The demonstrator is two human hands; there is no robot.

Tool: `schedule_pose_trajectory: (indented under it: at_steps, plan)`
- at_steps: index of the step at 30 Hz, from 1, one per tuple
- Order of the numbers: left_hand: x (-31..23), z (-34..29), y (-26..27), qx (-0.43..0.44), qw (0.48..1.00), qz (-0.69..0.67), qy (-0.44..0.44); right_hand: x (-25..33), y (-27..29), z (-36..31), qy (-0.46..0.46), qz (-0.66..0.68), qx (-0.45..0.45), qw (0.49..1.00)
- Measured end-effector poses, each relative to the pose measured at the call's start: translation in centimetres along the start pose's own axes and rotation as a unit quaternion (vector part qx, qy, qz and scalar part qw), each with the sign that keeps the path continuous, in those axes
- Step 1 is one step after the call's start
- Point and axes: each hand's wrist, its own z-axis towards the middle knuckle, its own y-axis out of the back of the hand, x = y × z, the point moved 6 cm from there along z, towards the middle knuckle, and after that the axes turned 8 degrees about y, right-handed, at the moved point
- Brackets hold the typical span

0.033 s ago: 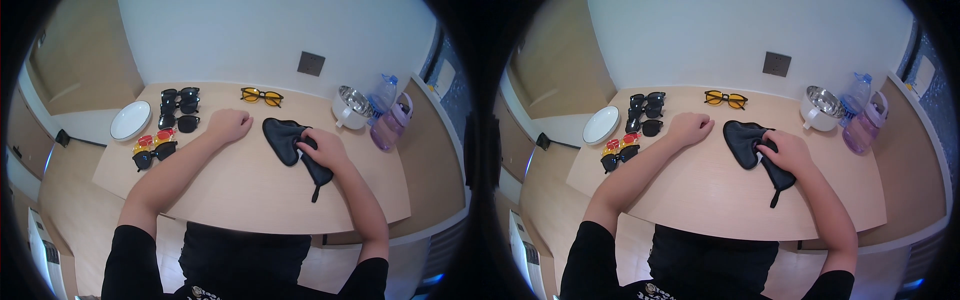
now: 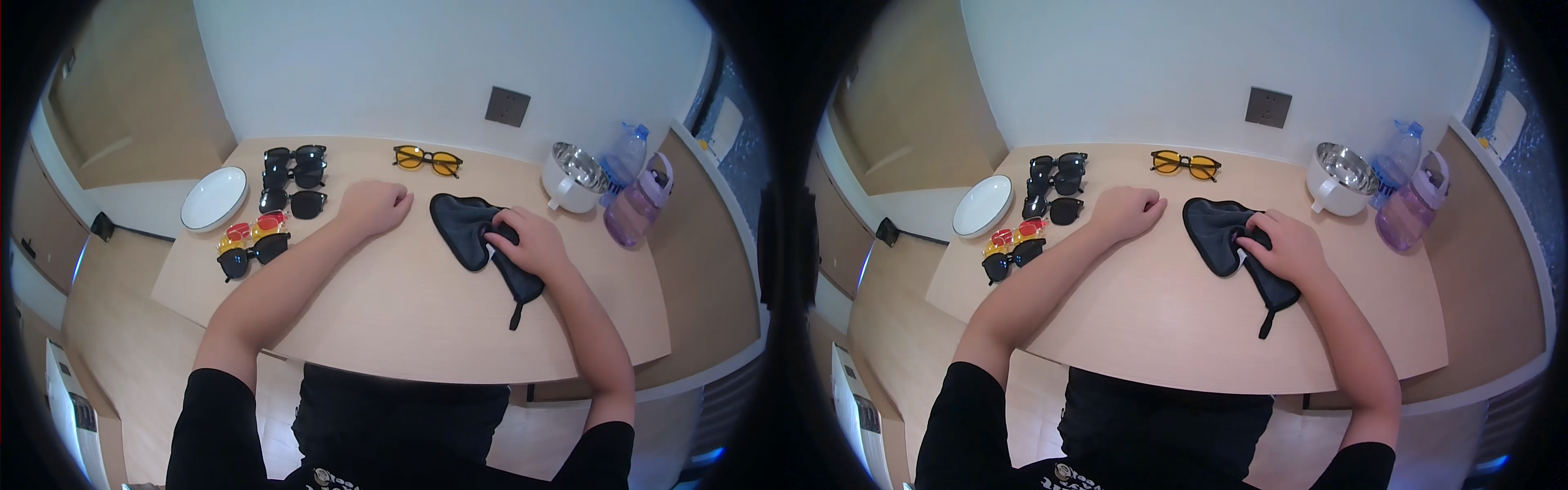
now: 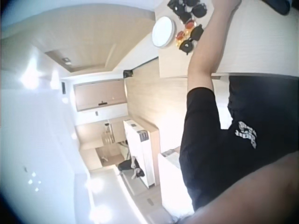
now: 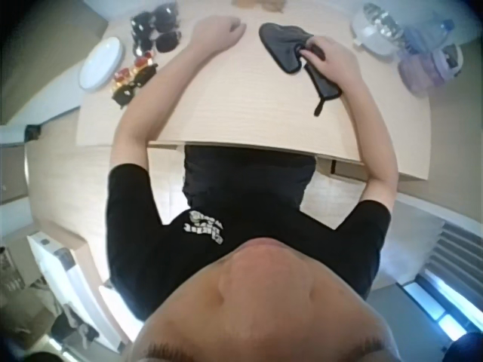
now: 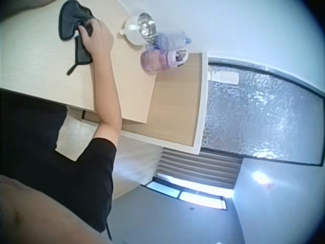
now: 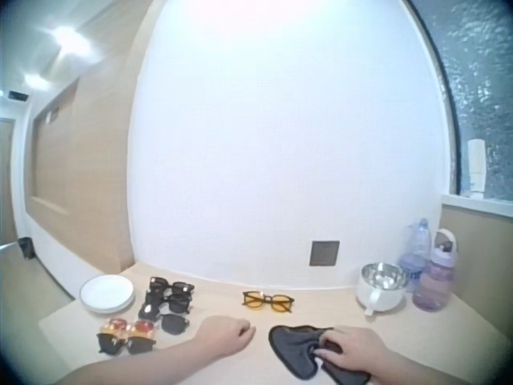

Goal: The person wipes the surface of a desk using a black cloth. They spread the cloth on the table, rub it against the desk with both hands, and move it across the surface to clean it while frequently repositioning and folding the cloth.

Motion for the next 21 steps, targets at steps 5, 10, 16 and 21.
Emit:
schedule_pose_trajectory:
  at_steps: [5, 10, 16, 21]
  plan:
    - [0.2, -0.3, -0.2, -0.006, 1.000, 0.000, -0.005, 0.6, -1.4, -0.1, 0.126, 0.045, -0.024, 0.991]
    - [0.3, -0.3, -0.2, -0.001, 1.000, -0.007, 0.000, 2.0, -2.7, -0.2, 0.143, 0.115, 0.064, 0.981]
    - [0.6, -0.5, -0.4, -0.001, 1.000, 0.001, 0.001, 10.0, -3.6, -1.7, 0.322, 0.169, 0.171, 0.916]
    - [0.2, 0.1, -0.1, 0.002, 1.000, 0.005, 0.005, 9.2, -3.3, -1.2, 0.288, 0.185, 0.179, 0.922]
